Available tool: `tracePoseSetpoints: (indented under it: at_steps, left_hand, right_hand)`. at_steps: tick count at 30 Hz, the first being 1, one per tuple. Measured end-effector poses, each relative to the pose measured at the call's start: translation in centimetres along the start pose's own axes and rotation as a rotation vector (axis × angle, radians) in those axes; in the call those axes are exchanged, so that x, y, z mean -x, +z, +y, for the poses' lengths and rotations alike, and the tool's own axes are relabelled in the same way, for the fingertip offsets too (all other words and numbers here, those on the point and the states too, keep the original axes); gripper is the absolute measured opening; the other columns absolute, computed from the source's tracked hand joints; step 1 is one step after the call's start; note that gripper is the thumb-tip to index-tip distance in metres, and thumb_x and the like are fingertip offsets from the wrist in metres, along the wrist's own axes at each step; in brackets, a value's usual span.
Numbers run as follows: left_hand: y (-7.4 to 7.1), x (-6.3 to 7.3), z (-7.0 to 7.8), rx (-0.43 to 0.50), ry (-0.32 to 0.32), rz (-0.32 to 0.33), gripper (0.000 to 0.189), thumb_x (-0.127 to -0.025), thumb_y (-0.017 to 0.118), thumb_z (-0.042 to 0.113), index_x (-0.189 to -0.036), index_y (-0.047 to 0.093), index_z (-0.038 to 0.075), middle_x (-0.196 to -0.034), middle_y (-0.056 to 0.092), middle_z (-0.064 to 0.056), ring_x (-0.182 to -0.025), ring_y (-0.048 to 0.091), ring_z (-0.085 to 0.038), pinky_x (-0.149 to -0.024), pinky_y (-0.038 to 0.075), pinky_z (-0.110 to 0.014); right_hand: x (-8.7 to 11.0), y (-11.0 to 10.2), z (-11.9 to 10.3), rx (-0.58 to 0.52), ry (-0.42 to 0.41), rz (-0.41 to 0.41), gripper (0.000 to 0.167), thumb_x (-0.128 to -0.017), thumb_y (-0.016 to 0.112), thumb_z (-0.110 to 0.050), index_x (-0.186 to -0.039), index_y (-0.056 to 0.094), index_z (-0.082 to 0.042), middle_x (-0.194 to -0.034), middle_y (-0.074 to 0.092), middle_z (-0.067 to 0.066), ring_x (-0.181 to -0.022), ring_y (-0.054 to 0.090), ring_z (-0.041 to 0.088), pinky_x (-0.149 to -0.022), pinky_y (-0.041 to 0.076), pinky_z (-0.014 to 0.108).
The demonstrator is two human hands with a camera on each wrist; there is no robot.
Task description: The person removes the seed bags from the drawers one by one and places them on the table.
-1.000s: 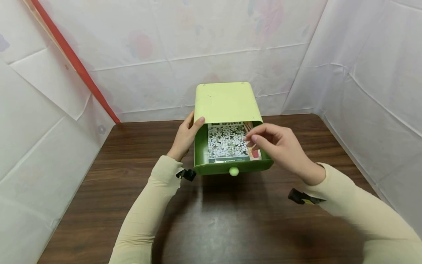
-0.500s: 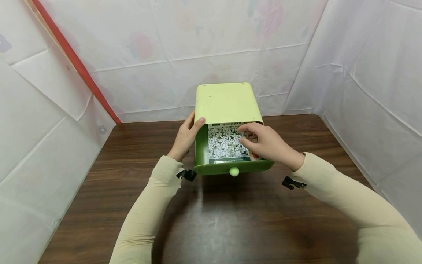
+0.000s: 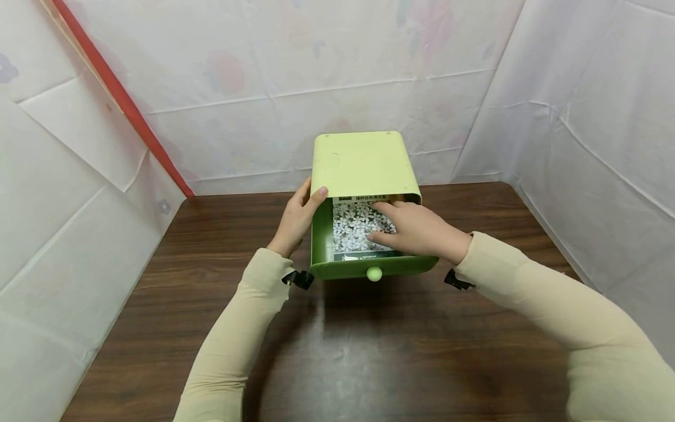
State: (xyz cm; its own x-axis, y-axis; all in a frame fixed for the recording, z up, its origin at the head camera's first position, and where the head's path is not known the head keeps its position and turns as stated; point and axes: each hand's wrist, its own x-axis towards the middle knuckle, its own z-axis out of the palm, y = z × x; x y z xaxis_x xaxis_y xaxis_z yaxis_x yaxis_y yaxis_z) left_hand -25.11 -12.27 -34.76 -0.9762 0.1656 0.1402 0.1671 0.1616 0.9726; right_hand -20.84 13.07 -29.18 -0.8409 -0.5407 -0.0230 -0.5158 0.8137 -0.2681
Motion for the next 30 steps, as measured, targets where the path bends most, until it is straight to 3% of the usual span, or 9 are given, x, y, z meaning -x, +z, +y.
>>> tracePoseSetpoints:
  at_steps: [10,25,30]
  left_hand:
    - [-0.1,0.1,0.2,0.007,-0.015,-0.011,0.076,-0.097,0.053,0.053,-0.158,0.017,0.026,-0.162,0.024,-0.002,-0.145,0.034,-0.021,-0.114,0.038,-0.044]
    - [-0.1,0.1,0.2,-0.003,-0.014,-0.004,0.076,-0.097,0.053,0.053,-0.158,0.018,0.026,-0.163,0.023,-0.002,-0.146,0.032,-0.022,-0.116,0.035,-0.044]
    - [0.0,0.0,0.2,-0.007,-0.014,-0.003,0.076,-0.097,0.053,0.054,-0.158,0.017,0.026,-0.163,0.023,-0.001,-0.147,0.030,-0.021,-0.117,0.033,-0.044]
  right_hand:
    - [-0.5,0.1,-0.6,0.046,0.022,-0.024,0.078,-0.090,0.063,-0.055,-0.150,0.040,-0.009,-0.139,0.055,0.022,-0.126,0.050,0.046,-0.099,0.045,0.057]
    - [-1.2,0.8,-0.4,-0.143,-0.053,0.004,0.075,-0.087,0.074,-0.036,-0.149,0.041,-0.009,-0.146,0.049,0.016,-0.131,0.049,0.036,-0.104,0.045,0.051]
    - [-1.2,0.9,-0.4,-0.160,-0.053,0.012,0.076,-0.086,0.075,-0.034,-0.149,0.042,-0.008,-0.147,0.048,0.016,-0.132,0.048,0.036,-0.104,0.044,0.051]
